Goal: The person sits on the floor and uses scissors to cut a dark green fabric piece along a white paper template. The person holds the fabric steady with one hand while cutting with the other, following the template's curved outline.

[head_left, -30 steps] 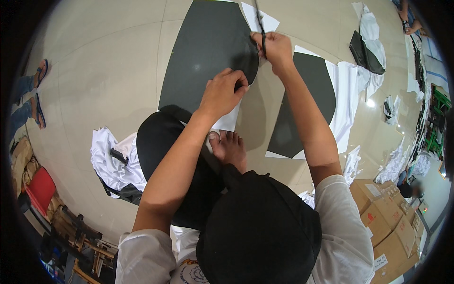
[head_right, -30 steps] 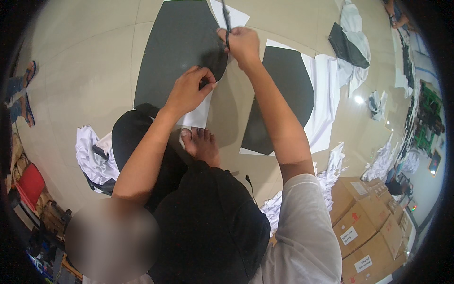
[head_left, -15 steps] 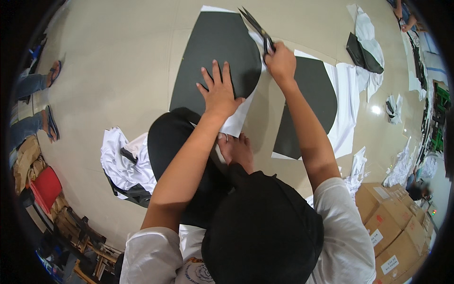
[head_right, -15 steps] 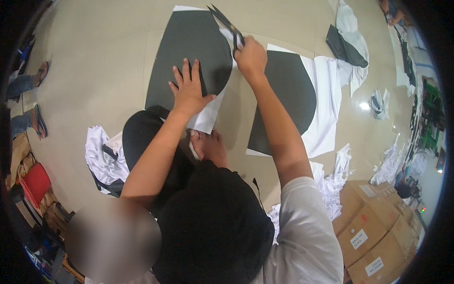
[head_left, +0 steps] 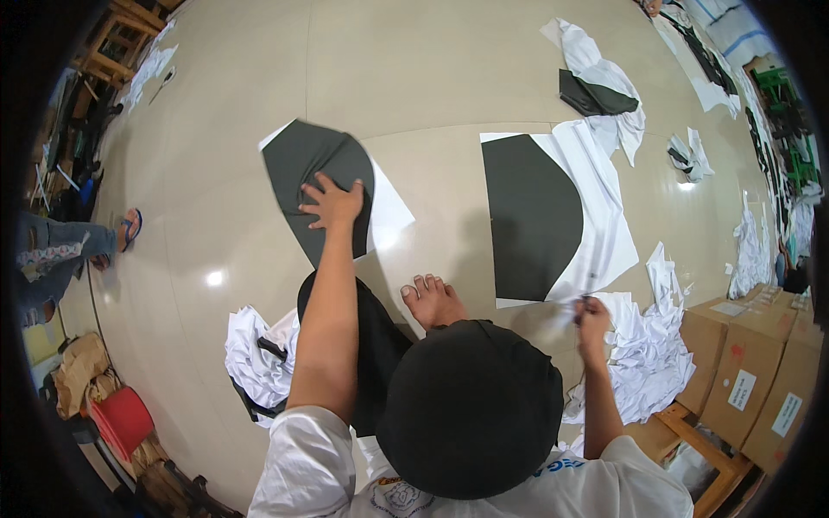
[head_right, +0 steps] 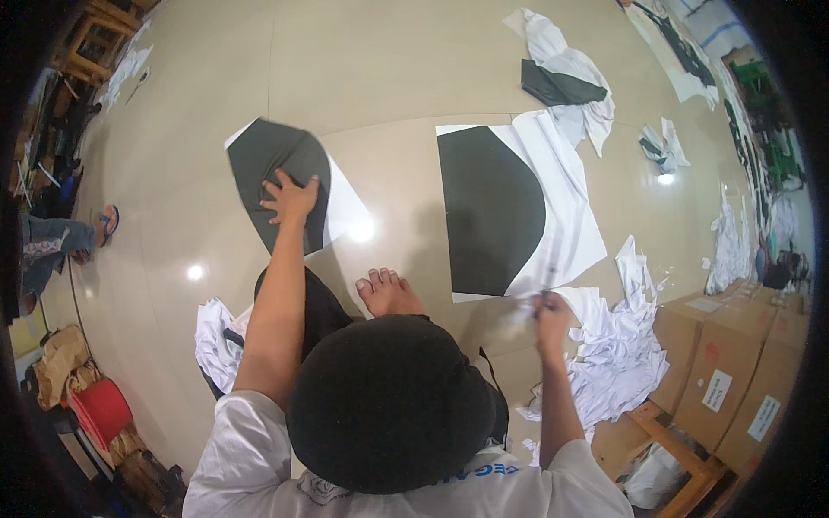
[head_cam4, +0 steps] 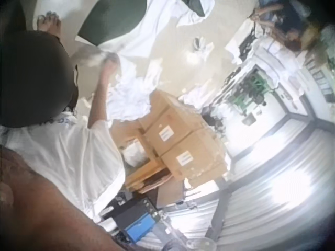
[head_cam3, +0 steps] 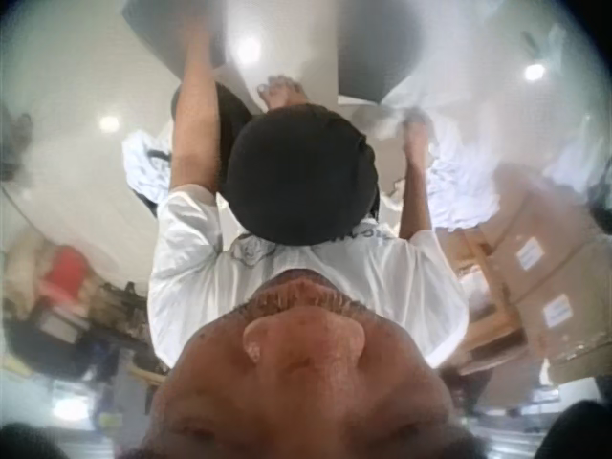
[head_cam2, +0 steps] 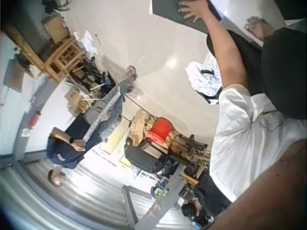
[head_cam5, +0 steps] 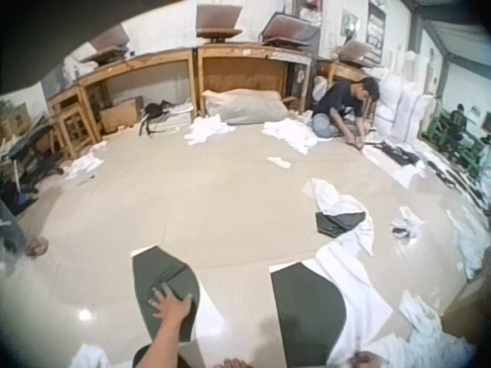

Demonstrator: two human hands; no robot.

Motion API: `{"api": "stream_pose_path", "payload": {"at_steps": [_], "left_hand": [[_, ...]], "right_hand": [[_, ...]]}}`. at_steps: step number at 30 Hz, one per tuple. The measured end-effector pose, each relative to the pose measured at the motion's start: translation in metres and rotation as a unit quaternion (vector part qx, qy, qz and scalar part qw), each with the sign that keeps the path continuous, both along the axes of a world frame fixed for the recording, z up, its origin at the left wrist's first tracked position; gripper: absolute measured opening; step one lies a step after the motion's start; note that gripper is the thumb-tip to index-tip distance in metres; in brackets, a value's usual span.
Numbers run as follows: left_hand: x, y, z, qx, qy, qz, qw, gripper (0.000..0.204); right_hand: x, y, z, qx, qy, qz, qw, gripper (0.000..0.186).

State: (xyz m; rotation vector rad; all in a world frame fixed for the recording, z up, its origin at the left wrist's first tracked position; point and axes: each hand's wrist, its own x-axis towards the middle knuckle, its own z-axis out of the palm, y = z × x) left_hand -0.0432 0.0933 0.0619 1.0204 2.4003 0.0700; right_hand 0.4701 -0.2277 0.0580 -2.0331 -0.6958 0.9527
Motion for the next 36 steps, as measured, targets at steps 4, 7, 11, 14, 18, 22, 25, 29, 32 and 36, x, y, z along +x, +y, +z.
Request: {"api": "stream_pose_path", "payload": {"at_steps": [4, 7, 11, 14, 18, 22, 25, 29, 32, 36], "left_hand": [[-0.015, 0.026, -0.01, 0.206, -0.246, 0.247, 0.914, 0.096], [-0.047, 0.005, -0.021, 0.35, -0.247, 0.192, 0.883, 0.064], [-0.031, -0.044, 0.0, 0.131, 0.06, -0.237, 0.961, 0.057], [0.002, -0.045, -0.002, 0.128, -0.029, -0.313, 0.941, 0.056], [-0.004, -0.06, -0.009, 0.045, -0.081, -0.288, 0.953, 0.054], [0.02, -0.068, -0.033, 0.074, -0.22, -0.282, 0.931, 0.049], [0.035, -0.065, -0.026, 0.085, -0.288, -0.289, 0.909, 0.044], [0.043, -0.073, -0.012, 0.083, -0.162, -0.366, 0.913, 0.038], [0.058, -0.084, 0.003, 0.016, -0.12, -0.408, 0.905, 0.037], [0.057, -0.092, -0.006, 0.07, -0.036, -0.451, 0.889, 0.031]], "right_hand": [[0.183, -0.065, 0.001, 0.055, -0.227, -0.158, 0.96, 0.018], [0.2, -0.053, 0.008, -0.017, -0.344, -0.358, 0.868, 0.022], [0.149, -0.049, 0.015, -0.075, -0.382, -0.357, 0.849, 0.03], [0.151, -0.05, -0.008, 0.095, -0.416, -0.176, 0.887, 0.016], [-0.01, 0.009, -0.012, 0.092, -0.07, -0.07, 0.991, 0.019], [-0.099, 0.041, 0.03, 0.018, 0.031, 0.044, 0.998, 0.023], [-0.131, 0.055, 0.041, -0.002, 0.061, 0.138, 0.988, 0.025], [-0.158, 0.07, 0.042, -0.03, 0.133, 0.207, 0.969, 0.029], [-0.174, 0.084, 0.05, -0.062, 0.139, 0.231, 0.961, 0.039], [-0.192, 0.103, 0.041, -0.113, 0.119, 0.271, 0.949, 0.054]]}}
